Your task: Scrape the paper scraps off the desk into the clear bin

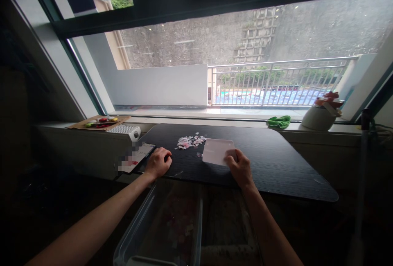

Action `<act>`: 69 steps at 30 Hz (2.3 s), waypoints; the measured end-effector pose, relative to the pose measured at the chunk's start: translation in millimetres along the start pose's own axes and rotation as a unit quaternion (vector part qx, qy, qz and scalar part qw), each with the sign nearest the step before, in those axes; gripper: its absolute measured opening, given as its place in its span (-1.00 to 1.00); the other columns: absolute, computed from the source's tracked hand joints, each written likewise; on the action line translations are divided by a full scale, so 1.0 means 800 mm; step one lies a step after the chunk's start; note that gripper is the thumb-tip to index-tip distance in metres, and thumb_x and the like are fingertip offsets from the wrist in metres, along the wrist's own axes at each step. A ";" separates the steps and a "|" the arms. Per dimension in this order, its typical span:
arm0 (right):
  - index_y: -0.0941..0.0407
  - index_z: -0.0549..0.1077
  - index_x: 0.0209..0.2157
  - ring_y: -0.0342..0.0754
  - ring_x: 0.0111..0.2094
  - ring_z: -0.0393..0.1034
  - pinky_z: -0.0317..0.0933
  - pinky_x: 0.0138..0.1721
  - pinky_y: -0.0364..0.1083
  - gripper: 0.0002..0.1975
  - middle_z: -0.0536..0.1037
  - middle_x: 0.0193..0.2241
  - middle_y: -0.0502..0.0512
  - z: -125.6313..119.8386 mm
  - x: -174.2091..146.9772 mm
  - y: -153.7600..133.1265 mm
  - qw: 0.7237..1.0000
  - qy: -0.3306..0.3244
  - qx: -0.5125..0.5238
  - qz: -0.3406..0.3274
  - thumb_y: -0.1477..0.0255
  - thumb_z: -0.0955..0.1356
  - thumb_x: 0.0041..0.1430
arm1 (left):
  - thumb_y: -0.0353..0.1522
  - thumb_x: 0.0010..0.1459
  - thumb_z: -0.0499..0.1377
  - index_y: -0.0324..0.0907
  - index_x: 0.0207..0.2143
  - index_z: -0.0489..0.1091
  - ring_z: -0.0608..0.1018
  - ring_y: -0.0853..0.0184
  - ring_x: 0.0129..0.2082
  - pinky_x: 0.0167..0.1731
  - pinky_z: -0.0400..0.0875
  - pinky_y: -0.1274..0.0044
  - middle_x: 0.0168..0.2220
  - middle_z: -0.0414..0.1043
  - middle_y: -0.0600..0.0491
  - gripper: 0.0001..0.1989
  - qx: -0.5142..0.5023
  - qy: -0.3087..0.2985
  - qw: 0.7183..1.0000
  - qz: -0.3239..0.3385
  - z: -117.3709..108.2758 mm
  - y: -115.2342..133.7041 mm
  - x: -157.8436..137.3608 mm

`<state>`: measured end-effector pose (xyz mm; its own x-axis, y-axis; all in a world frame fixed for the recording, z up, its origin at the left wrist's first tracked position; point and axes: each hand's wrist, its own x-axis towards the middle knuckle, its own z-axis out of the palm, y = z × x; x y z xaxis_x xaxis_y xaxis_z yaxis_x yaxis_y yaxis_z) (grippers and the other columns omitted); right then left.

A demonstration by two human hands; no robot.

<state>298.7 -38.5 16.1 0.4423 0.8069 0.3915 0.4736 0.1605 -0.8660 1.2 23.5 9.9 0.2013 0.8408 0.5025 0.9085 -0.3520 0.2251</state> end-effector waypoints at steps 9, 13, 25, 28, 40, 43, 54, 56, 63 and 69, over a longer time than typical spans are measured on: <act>0.10 0.45 -0.45 -0.04 -0.51 0.29 0.18 -0.46 -0.09 -0.80 0.45 -0.58 0.01 -0.001 -0.001 -0.002 1.000 0.004 -0.002 0.005 0.31 0.28 -0.12 | -0.44 0.03 0.07 -0.14 -0.43 0.41 0.41 0.26 -0.27 -0.17 0.33 0.42 -0.34 0.42 0.01 -0.88 -0.003 0.007 1.000 0.003 0.001 -0.001 0.000; 0.10 0.44 -0.47 -0.05 -0.52 0.27 0.17 -0.47 -0.09 -0.81 0.43 -0.60 0.01 -0.002 -0.001 -0.001 0.999 0.046 -0.005 0.010 0.32 0.27 -0.11 | -0.44 0.02 0.07 -0.15 -0.43 0.40 0.42 0.25 -0.27 -0.18 0.33 0.41 -0.34 0.42 -0.01 -0.88 -0.003 0.006 1.000 0.002 0.002 -0.001 0.000; 0.11 0.46 -0.47 -0.05 -0.51 0.28 0.17 -0.46 -0.09 -0.82 0.44 -0.59 0.02 -0.001 0.000 0.002 0.999 0.044 -0.007 0.017 0.33 0.28 -0.12 | -0.44 0.02 0.07 -0.13 -0.44 0.39 0.42 0.25 -0.26 -0.18 0.33 0.42 -0.35 0.41 0.01 -0.89 -0.001 0.008 1.000 0.000 0.003 -0.001 0.000; 0.11 0.46 -0.44 -0.05 -0.51 0.29 0.19 -0.46 -0.09 -0.80 0.46 -0.57 0.01 0.000 -0.001 0.001 0.999 -0.027 0.031 0.008 0.33 0.30 -0.13 | -0.43 0.03 0.07 -0.13 -0.44 0.39 0.42 0.25 -0.25 -0.17 0.33 0.42 -0.34 0.41 0.01 -0.89 -0.001 0.005 1.000 -0.002 0.002 -0.001 0.000; 0.11 0.46 -0.43 -0.04 -0.50 0.29 0.18 -0.43 -0.07 -0.77 0.45 -0.57 0.02 -0.001 -0.001 -0.003 1.000 -0.002 -0.009 -0.003 0.28 0.29 -0.11 | -0.44 0.03 0.07 -0.15 -0.43 0.40 0.42 0.24 -0.24 -0.18 0.32 0.42 -0.33 0.41 -0.01 -0.89 -0.002 -0.004 1.000 -0.009 -0.001 0.002 0.000; 0.11 0.44 -0.45 -0.04 -0.51 0.28 0.17 -0.45 -0.07 -0.76 0.43 -0.58 0.02 -0.002 0.000 -0.003 0.999 0.033 -0.013 0.012 0.26 0.28 -0.12 | -0.44 0.03 0.07 -0.15 -0.43 0.40 0.42 0.24 -0.25 -0.18 0.33 0.42 -0.34 0.41 0.00 -0.89 0.002 -0.004 1.000 -0.007 -0.001 0.003 0.000; 0.13 0.46 -0.40 -0.06 -0.50 0.32 0.22 -0.43 -0.08 -0.77 0.48 -0.55 0.02 0.000 -0.001 0.003 0.997 -0.044 0.063 0.008 0.33 0.30 -0.13 | -0.44 0.03 0.07 -0.16 -0.43 0.41 0.42 0.24 -0.25 -0.20 0.33 0.42 -0.34 0.41 -0.01 -0.89 0.002 0.001 1.000 -0.004 0.001 0.001 0.000; 0.13 0.46 -0.40 -0.06 -0.50 0.32 0.22 -0.44 -0.09 -0.77 0.49 -0.55 0.02 0.000 -0.001 0.004 0.998 -0.020 0.066 0.011 0.32 0.30 -0.12 | -0.44 0.03 0.08 -0.16 -0.43 0.41 0.42 0.24 -0.25 -0.20 0.33 0.42 -0.34 0.41 -0.01 -0.89 0.001 0.003 1.000 -0.003 0.002 0.001 0.000; 0.14 0.47 -0.38 -0.04 -0.48 0.34 0.22 -0.41 -0.07 -0.74 0.49 -0.54 0.02 0.000 0.000 0.004 0.998 -0.032 0.046 0.019 0.30 0.30 -0.13 | -0.44 0.02 0.09 -0.15 -0.44 0.40 0.42 0.26 -0.26 -0.20 0.34 0.44 -0.35 0.40 0.01 -0.90 0.003 0.011 1.000 -0.001 0.004 0.000 0.000; 0.13 0.46 -0.40 -0.02 -0.46 0.35 0.22 -0.41 -0.06 -0.74 0.48 -0.54 0.03 0.000 0.000 0.003 0.999 -0.009 0.043 0.030 0.30 0.29 -0.14 | -0.44 0.02 0.08 -0.15 -0.44 0.40 0.42 0.25 -0.25 -0.20 0.34 0.44 -0.35 0.41 0.01 -0.90 0.002 0.008 1.000 -0.003 0.003 0.000 0.000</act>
<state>300.3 -38.2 14.0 0.4530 0.8270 0.3330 0.3795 0.1591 -0.9114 2.2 24.4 8.1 0.1906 0.8358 0.5150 0.9113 -0.3457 0.2236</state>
